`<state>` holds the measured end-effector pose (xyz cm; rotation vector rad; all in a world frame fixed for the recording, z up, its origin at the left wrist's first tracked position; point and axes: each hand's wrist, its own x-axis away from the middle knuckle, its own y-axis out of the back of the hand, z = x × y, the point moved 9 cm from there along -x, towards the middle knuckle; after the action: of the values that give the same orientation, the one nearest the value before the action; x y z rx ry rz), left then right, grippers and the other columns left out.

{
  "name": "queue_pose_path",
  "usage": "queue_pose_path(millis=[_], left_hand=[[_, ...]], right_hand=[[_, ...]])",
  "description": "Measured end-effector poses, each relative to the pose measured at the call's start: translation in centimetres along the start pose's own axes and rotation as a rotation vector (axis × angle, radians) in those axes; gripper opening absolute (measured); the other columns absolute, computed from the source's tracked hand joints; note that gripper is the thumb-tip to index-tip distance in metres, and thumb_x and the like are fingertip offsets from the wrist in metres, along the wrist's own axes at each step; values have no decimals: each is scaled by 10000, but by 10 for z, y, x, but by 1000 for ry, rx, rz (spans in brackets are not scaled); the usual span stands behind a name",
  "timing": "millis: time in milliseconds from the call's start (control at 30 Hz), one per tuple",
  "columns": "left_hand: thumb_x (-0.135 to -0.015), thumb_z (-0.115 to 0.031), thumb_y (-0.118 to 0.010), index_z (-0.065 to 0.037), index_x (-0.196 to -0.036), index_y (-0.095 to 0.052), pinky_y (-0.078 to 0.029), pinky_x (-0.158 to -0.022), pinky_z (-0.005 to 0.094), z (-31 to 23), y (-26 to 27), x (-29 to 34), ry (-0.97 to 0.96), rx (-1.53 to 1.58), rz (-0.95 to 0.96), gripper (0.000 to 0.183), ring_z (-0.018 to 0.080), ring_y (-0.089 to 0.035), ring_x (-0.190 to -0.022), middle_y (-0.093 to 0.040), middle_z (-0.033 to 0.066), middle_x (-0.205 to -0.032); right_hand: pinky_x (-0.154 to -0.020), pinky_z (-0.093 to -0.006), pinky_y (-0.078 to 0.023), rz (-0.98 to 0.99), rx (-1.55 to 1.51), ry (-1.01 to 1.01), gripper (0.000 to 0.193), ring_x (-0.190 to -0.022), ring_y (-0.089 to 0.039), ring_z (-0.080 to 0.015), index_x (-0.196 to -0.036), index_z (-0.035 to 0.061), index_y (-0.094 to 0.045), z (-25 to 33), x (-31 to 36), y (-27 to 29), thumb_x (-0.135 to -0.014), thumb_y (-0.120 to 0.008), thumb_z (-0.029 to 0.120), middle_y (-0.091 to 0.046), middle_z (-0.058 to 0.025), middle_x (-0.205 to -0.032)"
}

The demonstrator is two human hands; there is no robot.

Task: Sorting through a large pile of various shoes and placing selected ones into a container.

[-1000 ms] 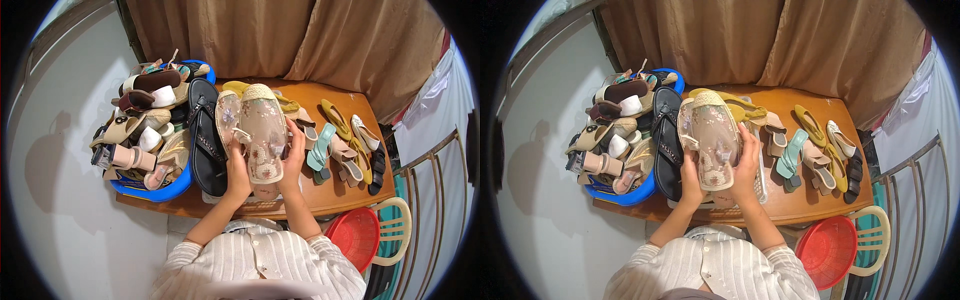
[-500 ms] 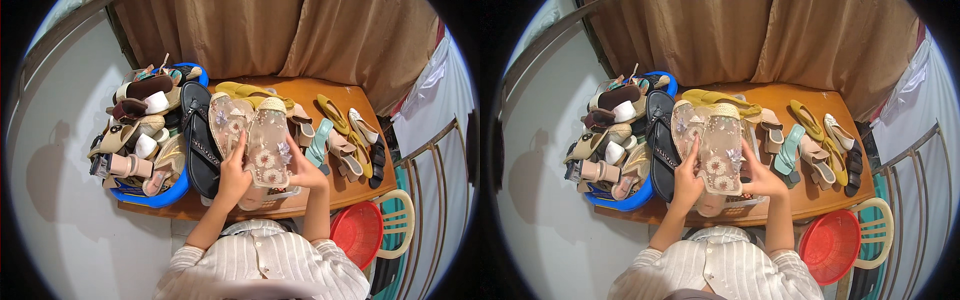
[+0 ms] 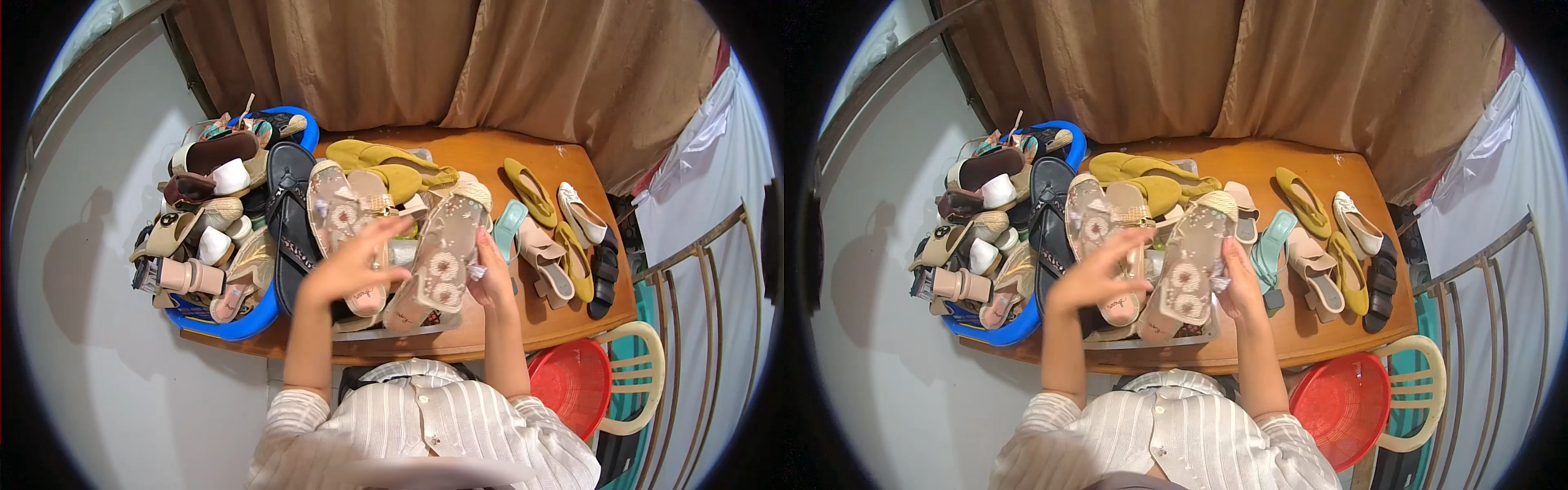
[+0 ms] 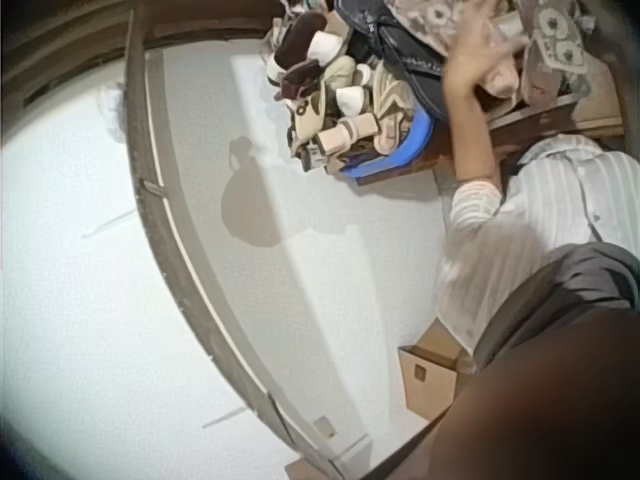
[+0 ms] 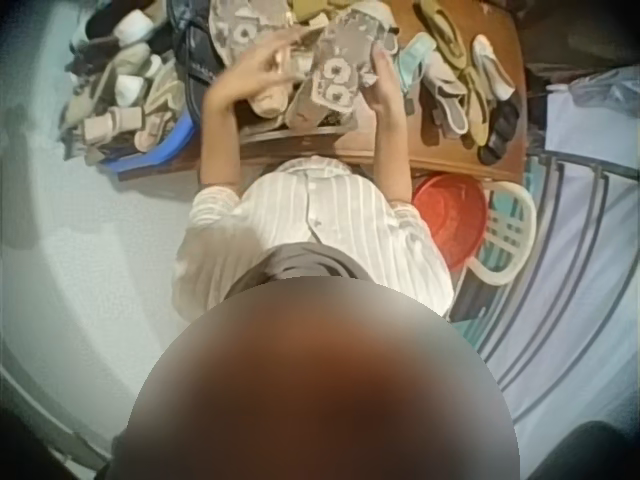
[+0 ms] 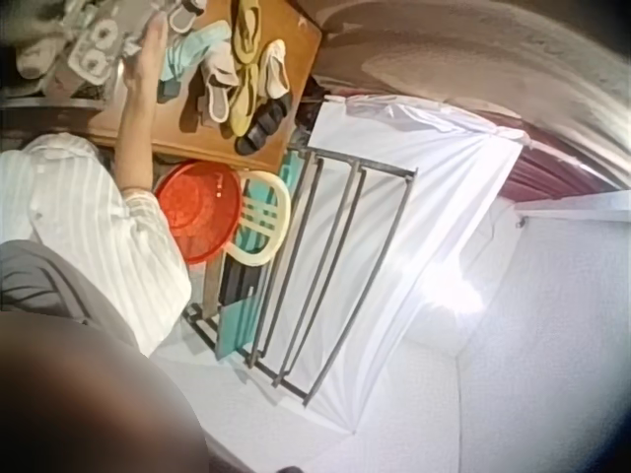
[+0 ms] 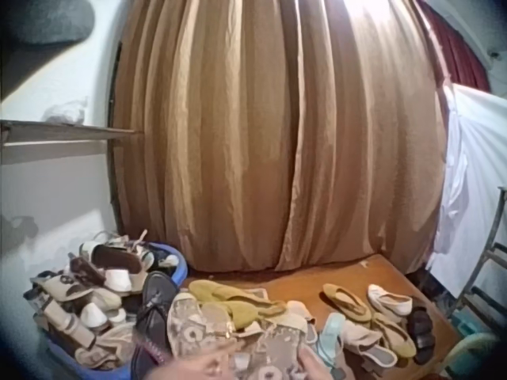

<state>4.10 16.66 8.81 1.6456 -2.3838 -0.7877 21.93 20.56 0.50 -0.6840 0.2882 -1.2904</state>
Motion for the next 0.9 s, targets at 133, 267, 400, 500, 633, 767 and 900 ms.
queue_pose_path(millis=[133, 267, 400, 500, 633, 767, 900], left_hand=[[-831, -233, -632, -52, -1250, -480, -445, -853, 313, 25, 86, -22, 269, -19, -297, 482, 195, -543, -1027, -569, 132, -1094], [-832, -283, -622, -23, -1151, -534, -437, -869, 366, 51, 130, -15, 257, -907, -758, 421, 294, -579, -947, -613, 163, -951], [-819, -295, -636, -8, -1142, -540, -430, -879, 373, 81, 125, -25, 249, -609, -719, 442, 332, -574, -946, -598, 199, -1019], [-784, -328, -664, -4, -1115, -565, -439, -841, 393, 106, 123, -26, 492, -272, -708, 473, 347, -570, -952, -595, 210, -988], [-777, -427, -648, 25, -1140, -571, -418, -900, 385, 114, 111, -34, 500, -482, -644, 585, 351, -548, -1039, -572, 247, -1053], [-763, -433, -667, 54, -1121, -568, -434, -883, 369, 118, 98, -44, 507, -312, -626, 613, 335, -570, -1022, -576, 263, -1083], [-758, -258, -730, 78, -1040, -600, -484, -695, 262, 101, 84, -46, 485, 249, -530, 457, 146, -612, -790, -648, 101, -894]], right_hand=[[-775, -327, -522, -15, -186, 13, 332, -934, -602, -170, -1165, 65, -491, 19, -4, 25, -953, -463, 320, -597, -52, -1066], [-802, -365, -529, -27, -295, 16, 356, -955, -602, -206, -1186, 51, -478, 26, -8, 42, -956, -450, 322, -587, -84, -1096], [-788, -361, -537, -52, -266, 17, 360, -939, -611, -206, -1186, 42, -480, 30, -5, 53, -956, -451, 318, -593, -85, -1095], [-796, -367, -537, -44, -271, 15, 353, -957, -609, -212, -1185, 41, -481, 32, -5, 59, -957, -452, 309, -589, -98, -1107], [-844, -409, -515, -32, -334, -42, 342, -1010, -582, -227, -1192, 47, -484, 29, -5, 68, -953, -468, 291, -577, -88, -1121], [-852, -425, -510, -55, -320, -30, 339, -1014, -579, -242, -1196, 44, -481, 28, -5, 83, -955, -464, 281, -568, -103, -1135], [-867, -433, -501, -59, -334, -27, 343, -1022, -575, -248, -1211, 35, -464, 30, 2, 89, -956, -458, 264, -562, -106, -1146]])
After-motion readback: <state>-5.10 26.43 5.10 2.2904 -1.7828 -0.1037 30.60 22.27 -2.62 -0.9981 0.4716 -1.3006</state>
